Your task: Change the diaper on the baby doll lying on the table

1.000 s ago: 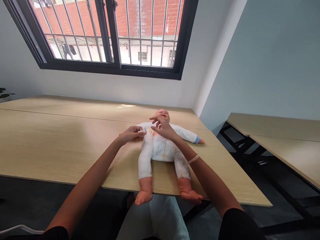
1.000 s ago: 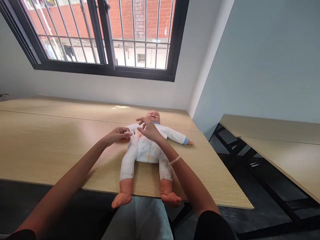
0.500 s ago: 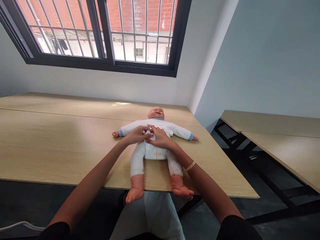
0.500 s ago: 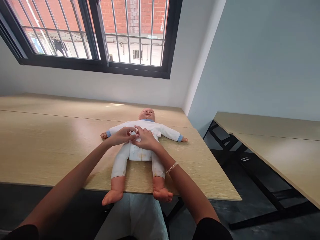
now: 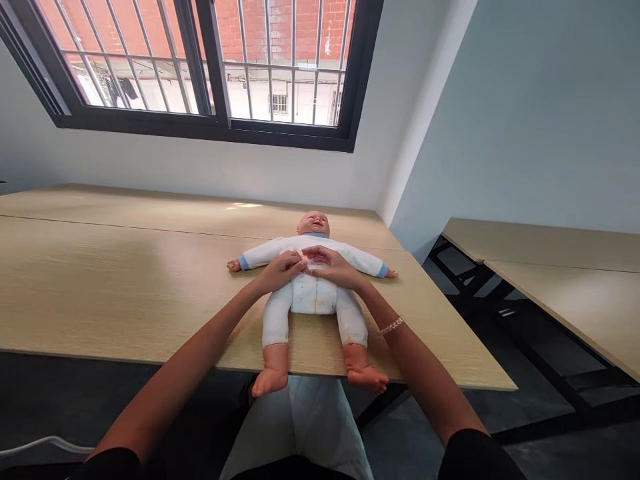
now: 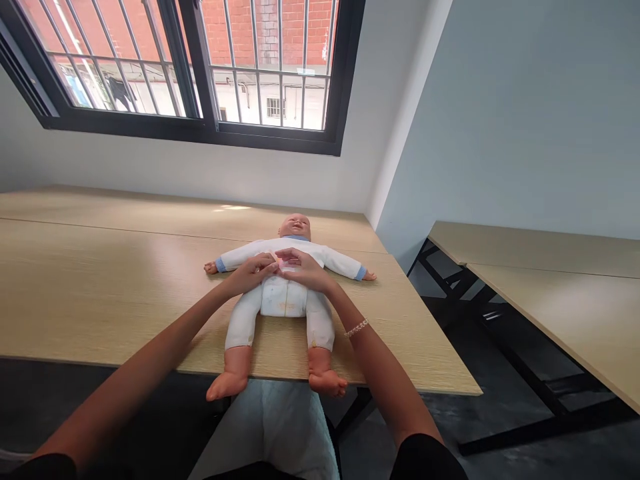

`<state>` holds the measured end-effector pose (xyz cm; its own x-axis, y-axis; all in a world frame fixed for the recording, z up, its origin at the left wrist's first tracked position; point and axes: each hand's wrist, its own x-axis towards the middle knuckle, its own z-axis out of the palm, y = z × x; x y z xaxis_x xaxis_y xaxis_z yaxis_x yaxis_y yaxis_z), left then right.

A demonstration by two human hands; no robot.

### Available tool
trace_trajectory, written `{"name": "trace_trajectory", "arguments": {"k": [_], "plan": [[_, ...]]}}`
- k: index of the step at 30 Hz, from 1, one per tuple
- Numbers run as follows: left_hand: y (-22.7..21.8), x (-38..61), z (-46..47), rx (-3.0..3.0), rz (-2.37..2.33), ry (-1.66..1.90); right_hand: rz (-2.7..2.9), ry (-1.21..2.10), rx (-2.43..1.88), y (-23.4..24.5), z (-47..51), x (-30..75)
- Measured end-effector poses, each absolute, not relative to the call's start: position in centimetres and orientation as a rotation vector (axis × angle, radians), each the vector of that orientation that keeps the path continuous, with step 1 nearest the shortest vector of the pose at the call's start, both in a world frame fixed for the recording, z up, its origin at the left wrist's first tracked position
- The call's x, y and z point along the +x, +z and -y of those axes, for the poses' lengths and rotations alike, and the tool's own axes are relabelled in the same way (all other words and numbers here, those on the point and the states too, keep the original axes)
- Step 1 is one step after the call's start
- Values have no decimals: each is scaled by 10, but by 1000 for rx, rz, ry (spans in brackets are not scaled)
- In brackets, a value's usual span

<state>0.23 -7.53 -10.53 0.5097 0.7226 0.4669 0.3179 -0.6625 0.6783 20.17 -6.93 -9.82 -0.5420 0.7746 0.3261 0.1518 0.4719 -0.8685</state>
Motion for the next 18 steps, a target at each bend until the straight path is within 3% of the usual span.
{"name": "trace_trajectory", "arguments": {"k": [10, 18], "plan": [[-104, -2, 88, 2438, -842, 1144, 1931, 416, -924, -101, 84, 247], [-101, 5, 101, 2494, -774, 911, 2319, 236, -797, -119, 98, 240]]}}
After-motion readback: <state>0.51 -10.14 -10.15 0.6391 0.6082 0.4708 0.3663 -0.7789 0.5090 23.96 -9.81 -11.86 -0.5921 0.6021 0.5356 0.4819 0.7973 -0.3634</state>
